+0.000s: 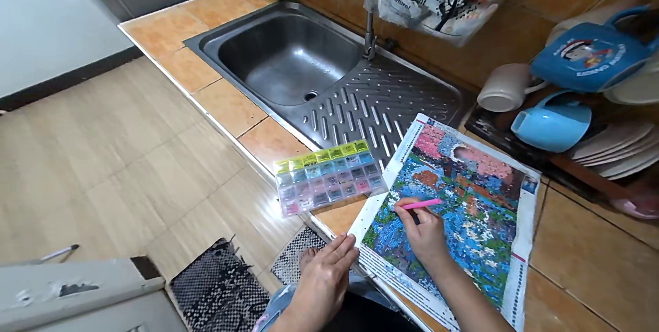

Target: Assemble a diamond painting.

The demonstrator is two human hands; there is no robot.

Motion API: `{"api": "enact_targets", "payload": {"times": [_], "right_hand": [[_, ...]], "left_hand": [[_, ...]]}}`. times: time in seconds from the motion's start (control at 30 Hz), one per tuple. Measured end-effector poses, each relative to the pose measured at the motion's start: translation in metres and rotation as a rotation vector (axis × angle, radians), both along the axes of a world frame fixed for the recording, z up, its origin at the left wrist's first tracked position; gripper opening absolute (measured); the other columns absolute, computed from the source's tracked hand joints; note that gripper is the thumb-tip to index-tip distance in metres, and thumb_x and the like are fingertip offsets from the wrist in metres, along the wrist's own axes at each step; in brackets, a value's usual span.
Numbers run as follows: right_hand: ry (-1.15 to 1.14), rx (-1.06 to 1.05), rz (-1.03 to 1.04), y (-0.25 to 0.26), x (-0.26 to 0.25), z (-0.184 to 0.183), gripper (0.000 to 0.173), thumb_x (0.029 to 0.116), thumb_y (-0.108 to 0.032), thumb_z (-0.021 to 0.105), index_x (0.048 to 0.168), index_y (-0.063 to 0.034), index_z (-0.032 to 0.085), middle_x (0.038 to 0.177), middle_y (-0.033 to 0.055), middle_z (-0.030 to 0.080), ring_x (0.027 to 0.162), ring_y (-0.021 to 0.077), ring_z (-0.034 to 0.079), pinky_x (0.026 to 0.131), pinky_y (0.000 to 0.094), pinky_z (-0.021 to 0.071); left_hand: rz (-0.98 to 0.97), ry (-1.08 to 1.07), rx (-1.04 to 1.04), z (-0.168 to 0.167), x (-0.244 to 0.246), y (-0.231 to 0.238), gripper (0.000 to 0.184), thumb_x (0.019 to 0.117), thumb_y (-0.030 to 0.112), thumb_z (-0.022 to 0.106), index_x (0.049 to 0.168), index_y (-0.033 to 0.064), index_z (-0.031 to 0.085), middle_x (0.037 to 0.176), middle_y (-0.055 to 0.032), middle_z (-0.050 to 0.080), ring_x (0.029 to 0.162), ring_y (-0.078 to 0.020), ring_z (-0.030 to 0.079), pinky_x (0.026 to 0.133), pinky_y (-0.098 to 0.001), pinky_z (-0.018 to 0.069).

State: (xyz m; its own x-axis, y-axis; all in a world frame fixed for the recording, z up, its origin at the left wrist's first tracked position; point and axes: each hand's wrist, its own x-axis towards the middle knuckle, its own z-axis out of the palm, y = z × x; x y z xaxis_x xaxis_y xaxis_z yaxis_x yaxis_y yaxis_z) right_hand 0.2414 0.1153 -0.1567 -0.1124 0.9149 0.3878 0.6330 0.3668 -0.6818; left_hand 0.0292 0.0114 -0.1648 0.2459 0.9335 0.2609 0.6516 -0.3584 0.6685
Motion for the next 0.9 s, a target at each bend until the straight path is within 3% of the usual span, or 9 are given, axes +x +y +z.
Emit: {"api": "enact_targets", "payload": {"times": [0.13,0.23,0.33,0.47,0.63,0.77,0.9], "right_hand": [[0.135,-0.109,-0.026,0.001,0.001,0.004,0.018,0.0958,-0.013,0.059,0.095,0.0012,0.071,0.089,0.0057,0.07,0.078,0.0058,0.065,0.074,0.0221,0.0542],[0.272,-0.18,-0.033,0.001,0.002,0.008,0.016,0.0956,-0.011,0.057,0.097,0.0012,0.067,0.09,0.0012,0.069,0.081,0.0002,0.064,0.078,0.0182,0.0544],[0.335,-0.183,-0.054,-0.001,0.002,0.011,0.017,0.0957,-0.011,0.057,0.099,0.0013,0.067,0.09,-0.0007,0.069,0.083,0.0004,0.065,0.08,0.0192,0.0559],[0.415,-0.141,-0.114,-0.004,0.003,0.013,0.013,0.0961,-0.009,0.056,0.102,-0.0002,0.064,0.087,-0.0042,0.068,0.078,-0.0011,0.065,0.075,0.0175,0.0564],[0.4,-0.141,-0.188,-0.013,0.002,0.015,0.015,0.0963,-0.008,0.056,0.101,0.0044,0.064,0.085,-0.0011,0.069,0.076,-0.0027,0.065,0.071,0.0147,0.055],[0.272,-0.095,-0.193,-0.016,0.0,0.011,0.021,0.0944,-0.01,0.059,0.098,0.0091,0.068,0.085,0.0089,0.07,0.076,0.0039,0.066,0.072,0.0186,0.0548],[0.169,-0.03,-0.205,-0.015,-0.002,0.005,0.022,0.0937,-0.012,0.06,0.095,0.0075,0.071,0.085,0.0124,0.071,0.076,0.008,0.067,0.074,0.0203,0.0549]], "left_hand": [[0.004,0.011,0.014,0.0,0.0,0.0,0.035,0.0876,-0.001,0.057,0.117,0.0022,0.075,0.133,-0.0128,0.069,0.128,-0.0323,0.063,0.104,-0.0441,0.0528],[-0.001,0.019,0.02,-0.002,-0.001,0.0,0.036,0.0878,-0.002,0.057,0.118,0.0024,0.075,0.133,-0.0125,0.069,0.128,-0.0319,0.064,0.104,-0.0434,0.0526],[-0.002,0.008,0.029,-0.003,0.0,0.001,0.035,0.0875,-0.002,0.056,0.117,0.002,0.075,0.132,-0.0128,0.069,0.127,-0.032,0.064,0.105,-0.0427,0.0525],[-0.01,-0.02,0.034,-0.005,-0.002,0.001,0.033,0.0881,-0.001,0.057,0.116,0.0014,0.076,0.132,-0.0136,0.069,0.127,-0.0325,0.064,0.105,-0.0428,0.0523],[-0.038,-0.072,0.016,-0.008,-0.007,0.001,0.031,0.0897,0.0,0.057,0.115,0.0007,0.075,0.132,-0.0146,0.069,0.128,-0.033,0.063,0.106,-0.0427,0.0512],[-0.068,-0.115,-0.003,-0.007,-0.011,0.003,0.03,0.0892,-0.002,0.058,0.114,-0.0013,0.076,0.131,-0.0164,0.069,0.128,-0.0347,0.063,0.107,-0.0439,0.0505],[-0.077,-0.123,0.0,-0.006,-0.013,0.005,0.03,0.0887,-0.003,0.057,0.111,-0.0008,0.077,0.129,-0.0158,0.07,0.127,-0.0343,0.064,0.107,-0.0433,0.0507]]}}
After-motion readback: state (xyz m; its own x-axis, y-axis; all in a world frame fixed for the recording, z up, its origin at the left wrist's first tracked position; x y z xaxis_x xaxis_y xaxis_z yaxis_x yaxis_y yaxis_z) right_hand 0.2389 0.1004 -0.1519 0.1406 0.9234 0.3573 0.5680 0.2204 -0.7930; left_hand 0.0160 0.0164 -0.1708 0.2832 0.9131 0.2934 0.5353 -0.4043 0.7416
